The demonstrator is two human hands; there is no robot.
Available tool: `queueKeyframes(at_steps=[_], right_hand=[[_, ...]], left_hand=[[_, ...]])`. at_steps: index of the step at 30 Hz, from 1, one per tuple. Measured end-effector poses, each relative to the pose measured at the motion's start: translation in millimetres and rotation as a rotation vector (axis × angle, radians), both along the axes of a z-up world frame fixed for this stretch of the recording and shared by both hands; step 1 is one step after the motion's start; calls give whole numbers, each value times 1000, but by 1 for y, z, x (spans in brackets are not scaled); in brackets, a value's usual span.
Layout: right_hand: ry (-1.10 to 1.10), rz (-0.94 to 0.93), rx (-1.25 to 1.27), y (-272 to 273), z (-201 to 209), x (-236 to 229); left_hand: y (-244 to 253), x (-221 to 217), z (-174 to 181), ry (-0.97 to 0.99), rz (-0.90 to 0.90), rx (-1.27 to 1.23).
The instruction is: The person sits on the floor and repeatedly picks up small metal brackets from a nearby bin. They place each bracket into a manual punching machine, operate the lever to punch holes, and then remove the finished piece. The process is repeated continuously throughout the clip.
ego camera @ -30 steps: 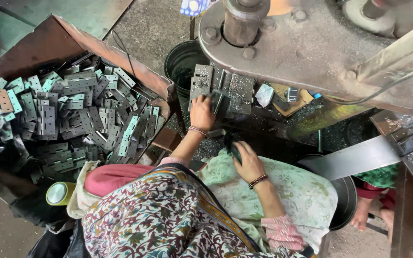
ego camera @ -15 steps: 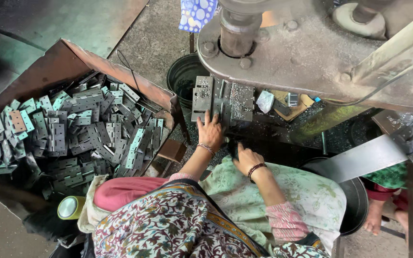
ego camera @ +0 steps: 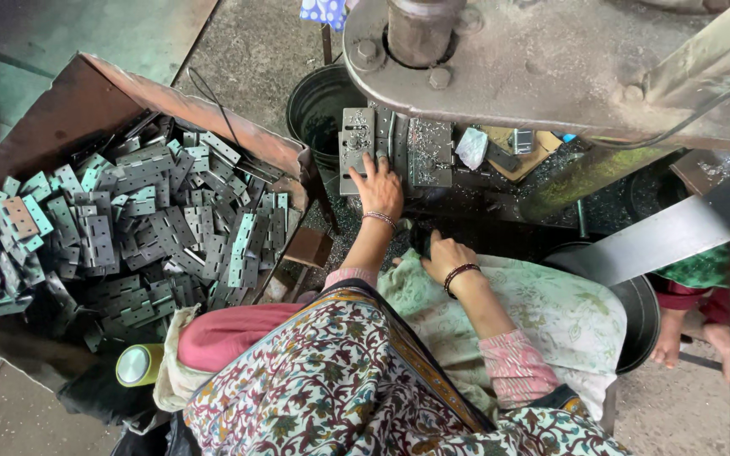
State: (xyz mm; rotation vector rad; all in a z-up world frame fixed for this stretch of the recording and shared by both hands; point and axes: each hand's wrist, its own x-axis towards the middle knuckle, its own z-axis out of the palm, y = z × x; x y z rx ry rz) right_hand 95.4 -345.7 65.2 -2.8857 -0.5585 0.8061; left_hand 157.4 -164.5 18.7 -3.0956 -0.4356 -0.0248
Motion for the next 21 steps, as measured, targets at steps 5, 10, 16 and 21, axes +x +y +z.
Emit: queueKeyframes(at_steps=[5, 10, 16, 21], right_hand=[[-8, -49, 31, -8, -23, -5], [-28, -174, 207, -31, -75, -37], [-38, -234, 255, -37, -132, -46], [-73, -221, 297, -40, -143, -40]], left_hand=[[4, 6, 5, 57, -9, -11], [7, -1, 6, -18, -39, -38], [7, -5, 3, -52, -50, -47], [8, -2, 5, -80, -50, -63]])
